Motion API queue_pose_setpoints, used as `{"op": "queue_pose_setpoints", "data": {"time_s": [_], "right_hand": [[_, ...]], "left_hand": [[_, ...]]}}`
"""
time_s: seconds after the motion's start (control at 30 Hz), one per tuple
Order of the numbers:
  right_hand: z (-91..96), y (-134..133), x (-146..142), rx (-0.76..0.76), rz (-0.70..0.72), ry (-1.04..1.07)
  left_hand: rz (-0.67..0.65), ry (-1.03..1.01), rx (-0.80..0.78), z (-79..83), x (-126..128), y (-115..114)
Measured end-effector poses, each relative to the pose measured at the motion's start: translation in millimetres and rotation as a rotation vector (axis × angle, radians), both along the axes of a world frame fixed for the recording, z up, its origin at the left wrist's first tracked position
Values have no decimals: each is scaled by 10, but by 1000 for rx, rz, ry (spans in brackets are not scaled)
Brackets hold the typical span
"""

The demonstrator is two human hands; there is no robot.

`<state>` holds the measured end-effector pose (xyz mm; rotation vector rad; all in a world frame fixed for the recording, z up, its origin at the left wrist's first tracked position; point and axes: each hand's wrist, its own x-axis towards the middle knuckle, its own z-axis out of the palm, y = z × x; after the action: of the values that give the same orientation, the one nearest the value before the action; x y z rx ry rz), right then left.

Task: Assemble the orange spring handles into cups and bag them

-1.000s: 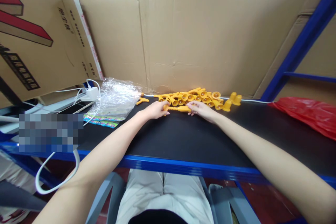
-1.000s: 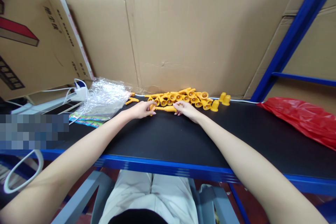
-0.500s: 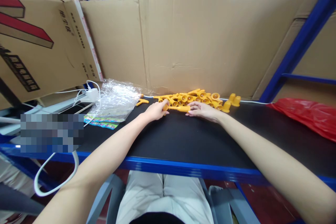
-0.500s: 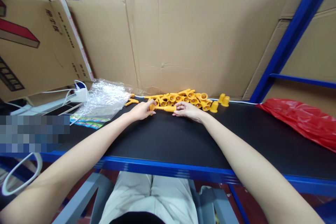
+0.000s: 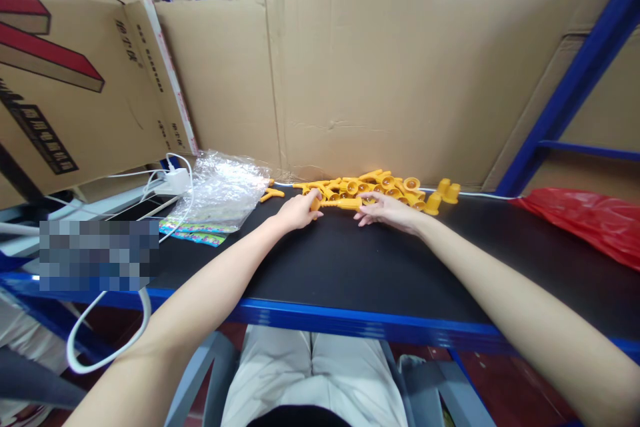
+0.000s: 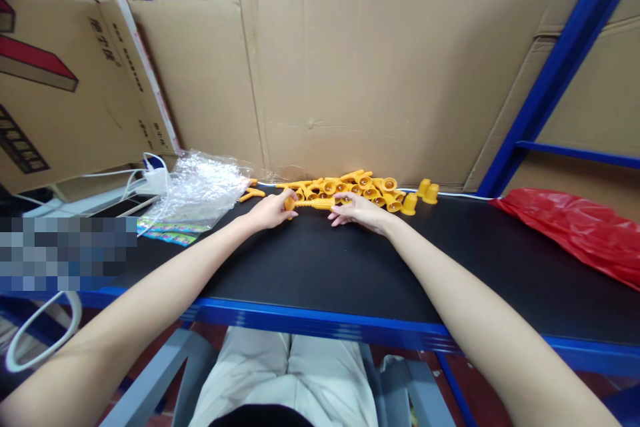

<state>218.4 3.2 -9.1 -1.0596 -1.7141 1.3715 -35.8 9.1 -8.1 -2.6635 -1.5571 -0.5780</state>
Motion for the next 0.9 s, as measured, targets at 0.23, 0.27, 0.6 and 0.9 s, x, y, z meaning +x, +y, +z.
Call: {"op": "queue_pose_setpoints", "data": {"time_s": [0.23,0.27,0.6,0.9], "right_hand": [[-26,24,32,13,27,-21],[-25,26,24,13,26,-35],[-20,11,-84,-46,-81,-81],[-21,28,-32,-112,-86,-38]], "left_hand": [[-27,52,56,-7,5,-31],[-26,61,62,-7,6,-36],[24,105,74,19,32,-71],[55,101,43,42,48,-78]]}}
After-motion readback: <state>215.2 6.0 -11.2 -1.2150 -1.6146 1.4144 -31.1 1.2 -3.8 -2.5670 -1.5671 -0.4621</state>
